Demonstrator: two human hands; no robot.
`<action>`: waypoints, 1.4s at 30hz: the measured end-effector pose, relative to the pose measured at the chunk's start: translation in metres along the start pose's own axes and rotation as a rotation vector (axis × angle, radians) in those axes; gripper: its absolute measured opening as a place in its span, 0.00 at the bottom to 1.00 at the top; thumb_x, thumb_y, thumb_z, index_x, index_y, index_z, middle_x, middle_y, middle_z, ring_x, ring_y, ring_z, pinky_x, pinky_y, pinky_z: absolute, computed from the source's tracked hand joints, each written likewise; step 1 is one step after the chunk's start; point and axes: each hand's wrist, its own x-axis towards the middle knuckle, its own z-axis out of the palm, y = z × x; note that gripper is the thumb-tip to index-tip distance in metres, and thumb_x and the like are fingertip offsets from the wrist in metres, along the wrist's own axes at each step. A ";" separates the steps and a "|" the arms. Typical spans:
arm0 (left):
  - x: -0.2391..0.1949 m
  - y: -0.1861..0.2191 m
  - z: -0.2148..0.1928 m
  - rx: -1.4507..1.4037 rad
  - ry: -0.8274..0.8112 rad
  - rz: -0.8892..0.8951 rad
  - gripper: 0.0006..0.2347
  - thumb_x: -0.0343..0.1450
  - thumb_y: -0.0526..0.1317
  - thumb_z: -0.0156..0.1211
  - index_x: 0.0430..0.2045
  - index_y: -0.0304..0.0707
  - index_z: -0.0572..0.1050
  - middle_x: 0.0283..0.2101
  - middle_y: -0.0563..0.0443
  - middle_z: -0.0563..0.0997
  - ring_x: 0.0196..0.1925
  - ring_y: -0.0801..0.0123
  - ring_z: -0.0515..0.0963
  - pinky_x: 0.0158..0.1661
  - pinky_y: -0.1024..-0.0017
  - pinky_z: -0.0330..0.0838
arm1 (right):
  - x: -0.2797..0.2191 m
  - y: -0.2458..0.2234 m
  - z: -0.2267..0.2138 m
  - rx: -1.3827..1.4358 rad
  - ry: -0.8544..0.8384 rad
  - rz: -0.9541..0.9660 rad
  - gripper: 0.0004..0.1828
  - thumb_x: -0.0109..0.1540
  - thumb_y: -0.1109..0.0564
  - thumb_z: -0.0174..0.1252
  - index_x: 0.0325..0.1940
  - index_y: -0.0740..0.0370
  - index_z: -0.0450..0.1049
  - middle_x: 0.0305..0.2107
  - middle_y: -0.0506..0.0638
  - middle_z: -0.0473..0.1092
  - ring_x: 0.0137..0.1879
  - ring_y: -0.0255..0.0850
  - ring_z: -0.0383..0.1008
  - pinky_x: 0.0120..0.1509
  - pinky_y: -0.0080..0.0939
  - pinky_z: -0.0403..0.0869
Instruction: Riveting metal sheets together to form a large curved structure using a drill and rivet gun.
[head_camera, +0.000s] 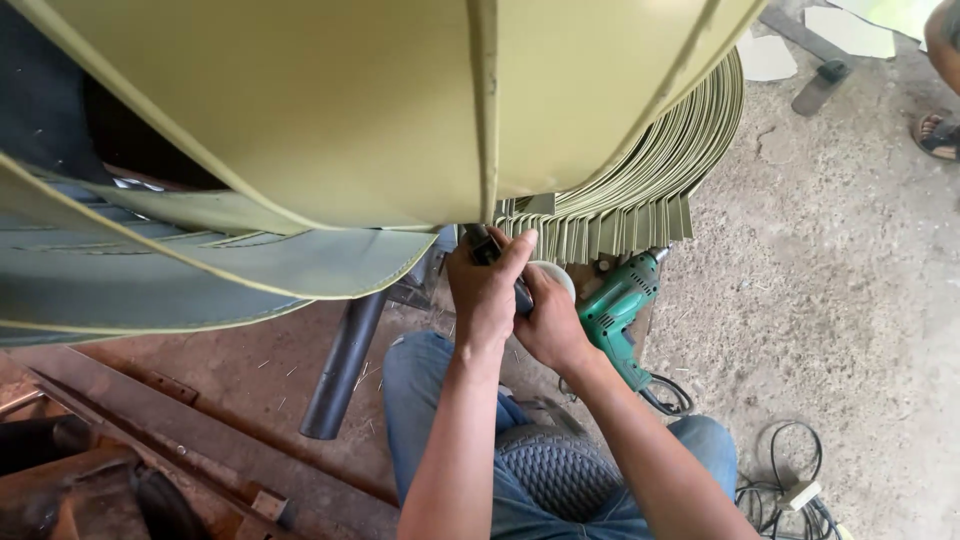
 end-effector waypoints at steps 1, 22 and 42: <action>0.002 0.001 0.000 -0.002 -0.002 0.002 0.11 0.65 0.37 0.73 0.22 0.37 0.72 0.24 0.61 0.71 0.23 0.81 0.67 0.24 0.77 0.61 | 0.003 -0.006 -0.001 -0.002 0.002 -0.002 0.30 0.54 0.63 0.63 0.61 0.65 0.68 0.51 0.63 0.75 0.61 0.59 0.74 0.66 0.52 0.72; 0.003 0.009 -0.005 -0.051 0.027 -0.033 0.07 0.67 0.30 0.70 0.26 0.34 0.74 0.27 0.52 0.77 0.28 0.73 0.75 0.33 0.75 0.70 | -0.014 -0.035 -0.013 -0.041 0.149 -0.065 0.37 0.55 0.61 0.63 0.67 0.73 0.61 0.52 0.72 0.69 0.58 0.66 0.71 0.61 0.56 0.71; 0.007 0.018 -0.024 -0.211 -0.258 0.003 0.17 0.74 0.49 0.63 0.30 0.29 0.73 0.29 0.45 0.76 0.35 0.65 0.76 0.43 0.68 0.73 | 0.016 -0.021 0.016 0.035 0.156 0.032 0.21 0.48 0.55 0.65 0.43 0.65 0.70 0.36 0.61 0.71 0.43 0.61 0.75 0.49 0.55 0.74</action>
